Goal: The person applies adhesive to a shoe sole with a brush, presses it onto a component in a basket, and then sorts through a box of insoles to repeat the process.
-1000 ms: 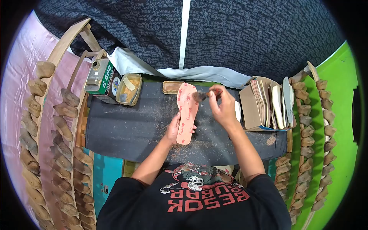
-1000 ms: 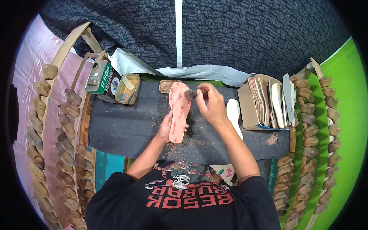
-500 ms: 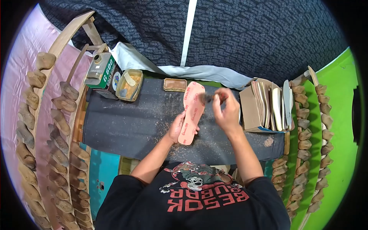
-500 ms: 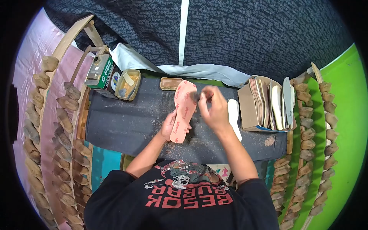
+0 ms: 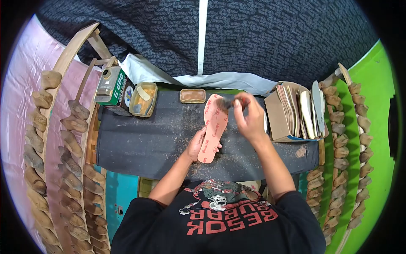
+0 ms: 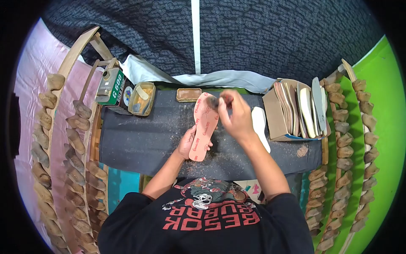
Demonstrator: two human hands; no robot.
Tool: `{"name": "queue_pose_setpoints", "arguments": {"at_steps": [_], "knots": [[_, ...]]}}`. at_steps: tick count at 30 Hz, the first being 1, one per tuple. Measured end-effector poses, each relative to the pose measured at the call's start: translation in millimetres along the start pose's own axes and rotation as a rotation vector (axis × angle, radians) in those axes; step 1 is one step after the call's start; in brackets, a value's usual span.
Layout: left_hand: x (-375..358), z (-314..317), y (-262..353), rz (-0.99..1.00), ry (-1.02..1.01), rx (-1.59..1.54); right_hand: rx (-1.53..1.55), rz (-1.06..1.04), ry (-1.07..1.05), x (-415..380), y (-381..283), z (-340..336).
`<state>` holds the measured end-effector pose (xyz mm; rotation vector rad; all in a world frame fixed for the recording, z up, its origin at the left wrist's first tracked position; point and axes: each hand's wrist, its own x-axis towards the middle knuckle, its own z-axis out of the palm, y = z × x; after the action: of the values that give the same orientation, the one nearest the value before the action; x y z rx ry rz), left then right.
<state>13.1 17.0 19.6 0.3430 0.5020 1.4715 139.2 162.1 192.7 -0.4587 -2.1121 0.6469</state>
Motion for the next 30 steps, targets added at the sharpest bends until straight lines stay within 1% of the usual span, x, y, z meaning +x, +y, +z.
{"name": "queue_pose_setpoints", "arguments": {"at_steps": [3,6,7,9,11,12,14,15,16,17,19,21,23,25,27,30], "knots": [[2.0,8.1,-0.5,-0.015,-0.028,0.021,-0.041,-0.023,0.026,7.4,7.0,-1.7],[0.7,8.0,-1.9,0.025,0.020,-0.031,-0.022,-0.107,-0.104,-10.1,-10.5,0.2],[0.5,2.5,-3.3,0.040,0.033,-0.057,0.057,-0.086,-0.142,-21.0,-15.1,3.1],[-0.5,-4.3,-1.9,0.061,0.047,-0.083,0.099,-0.056,-0.201,-34.2,-20.1,7.4],[-3.9,-5.7,-0.5,0.043,0.036,-0.057,0.101,-0.067,-0.175,-27.6,-15.9,6.3],[-5.1,-7.4,-3.2,0.034,0.037,-0.060,0.080,-0.027,-0.125,-21.2,-8.7,5.0],[-3.4,-13.4,-7.2,-0.029,-0.024,-0.037,0.064,0.032,-0.023,-5.0,3.4,2.9],[-1.8,-9.1,-3.9,-0.058,-0.057,-0.023,0.028,0.024,0.004,2.0,8.0,1.5],[-1.6,1.5,-3.8,-0.025,-0.027,0.007,0.005,0.017,0.014,5.4,10.3,0.6],[0.6,3.8,-4.7,-0.025,-0.031,0.010,-0.017,0.008,0.021,7.9,11.6,0.1],[1.3,5.4,-7.6,0.010,0.004,0.021,0.018,0.005,-0.035,1.6,2.1,2.1],[3.2,1.1,-10.1,0.021,0.007,0.025,0.053,0.012,-0.139,-11.2,-10.2,6.4],[4.9,-1.8,-11.4,0.044,0.086,0.018,0.097,0.018,-0.195,-14.4,-17.1,9.1],[2.2,-0.1,-3.3,0.019,0.071,0.052,0.053,-0.013,-0.110,-6.6,-0.8,10.5],[0.5,2.5,0.1,-0.016,0.049,0.089,0.008,0.044,-0.038,8.6,11.8,6.0],[2.1,4.8,3.0,0.001,0.023,0.148,-0.005,0.043,-0.011,18.8,10.5,0.1]]}}
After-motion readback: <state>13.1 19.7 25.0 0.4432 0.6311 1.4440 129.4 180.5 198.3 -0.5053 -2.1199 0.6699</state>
